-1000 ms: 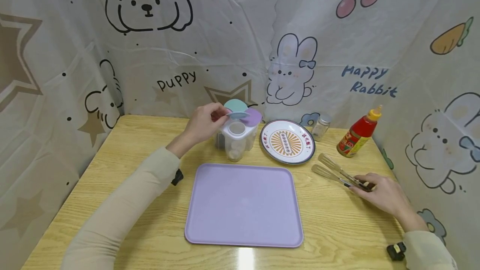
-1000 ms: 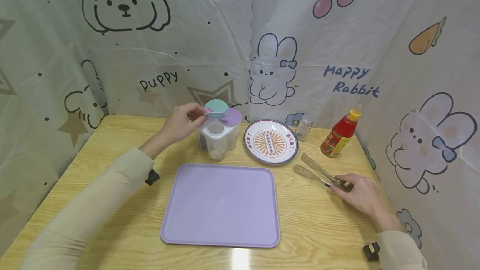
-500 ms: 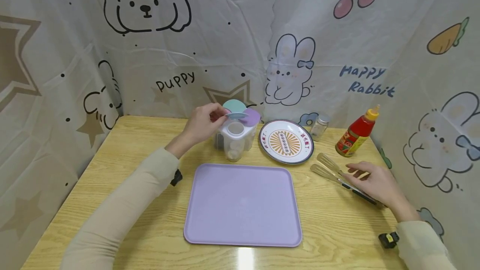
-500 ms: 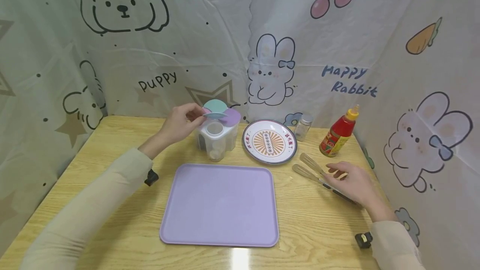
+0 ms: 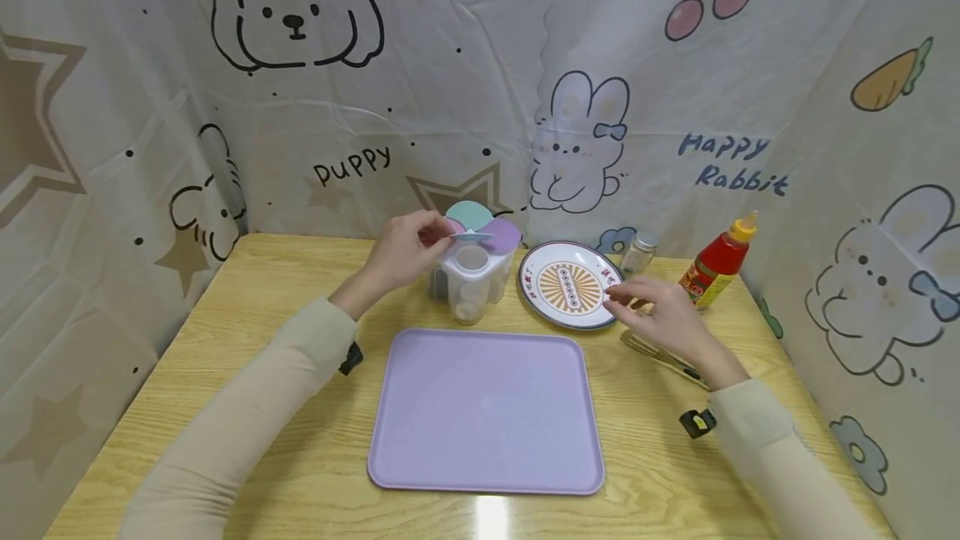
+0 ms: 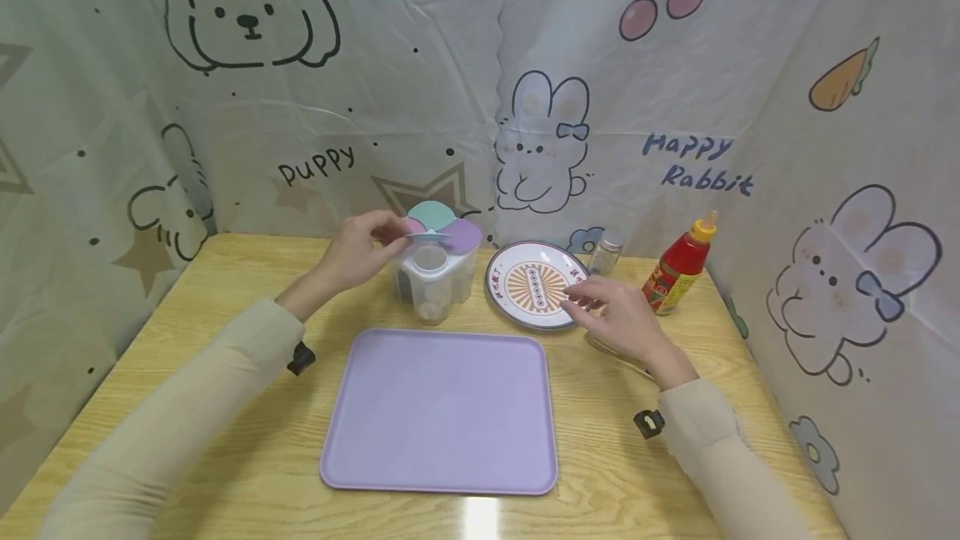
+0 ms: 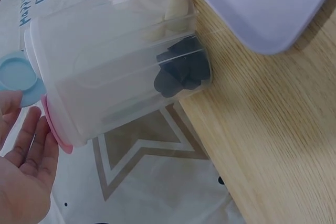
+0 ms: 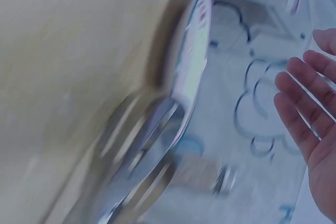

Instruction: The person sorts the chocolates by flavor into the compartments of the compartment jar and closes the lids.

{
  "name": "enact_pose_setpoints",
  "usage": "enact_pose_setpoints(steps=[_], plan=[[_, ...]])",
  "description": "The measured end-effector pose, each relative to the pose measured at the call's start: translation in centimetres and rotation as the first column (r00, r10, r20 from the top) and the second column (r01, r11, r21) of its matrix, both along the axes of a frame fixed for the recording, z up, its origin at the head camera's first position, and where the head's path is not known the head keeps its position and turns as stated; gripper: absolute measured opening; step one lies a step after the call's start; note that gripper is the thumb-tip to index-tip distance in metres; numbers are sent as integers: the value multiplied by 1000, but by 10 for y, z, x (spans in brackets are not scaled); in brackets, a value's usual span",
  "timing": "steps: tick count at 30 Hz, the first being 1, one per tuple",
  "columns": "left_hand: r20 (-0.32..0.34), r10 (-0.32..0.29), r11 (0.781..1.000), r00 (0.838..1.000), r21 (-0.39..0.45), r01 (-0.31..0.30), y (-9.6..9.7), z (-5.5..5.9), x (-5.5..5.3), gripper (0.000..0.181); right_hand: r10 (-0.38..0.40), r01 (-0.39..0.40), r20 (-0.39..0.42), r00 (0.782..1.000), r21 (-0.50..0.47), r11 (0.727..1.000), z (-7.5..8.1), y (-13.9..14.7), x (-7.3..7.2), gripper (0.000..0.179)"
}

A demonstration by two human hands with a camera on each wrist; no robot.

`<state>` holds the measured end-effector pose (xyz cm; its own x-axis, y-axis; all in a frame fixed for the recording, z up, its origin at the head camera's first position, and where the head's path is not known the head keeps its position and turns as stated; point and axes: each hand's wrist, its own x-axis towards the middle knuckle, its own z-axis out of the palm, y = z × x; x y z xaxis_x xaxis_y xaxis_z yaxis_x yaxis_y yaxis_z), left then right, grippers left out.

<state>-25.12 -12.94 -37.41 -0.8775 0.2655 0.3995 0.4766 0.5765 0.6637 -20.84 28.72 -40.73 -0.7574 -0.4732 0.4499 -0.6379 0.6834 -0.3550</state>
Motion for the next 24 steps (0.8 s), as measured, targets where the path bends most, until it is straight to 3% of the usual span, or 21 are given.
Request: enact_pose_setpoints(steps=[5,12,24], plan=[[-12,-9,1000,1000,-25,8,-1,-2,2,8,92,-94,-75,993,-15,996,10,-34,-14,15],[-66,-30,996,997,-80,24,-4,-5,5,9,208,-214,-181,961,-11,977,26,-78,-31,15],[-106,-28,995,994,-100,18,-4,-7,7,11,262,-265,-252,932,23,964,40,-137,-51,21]])
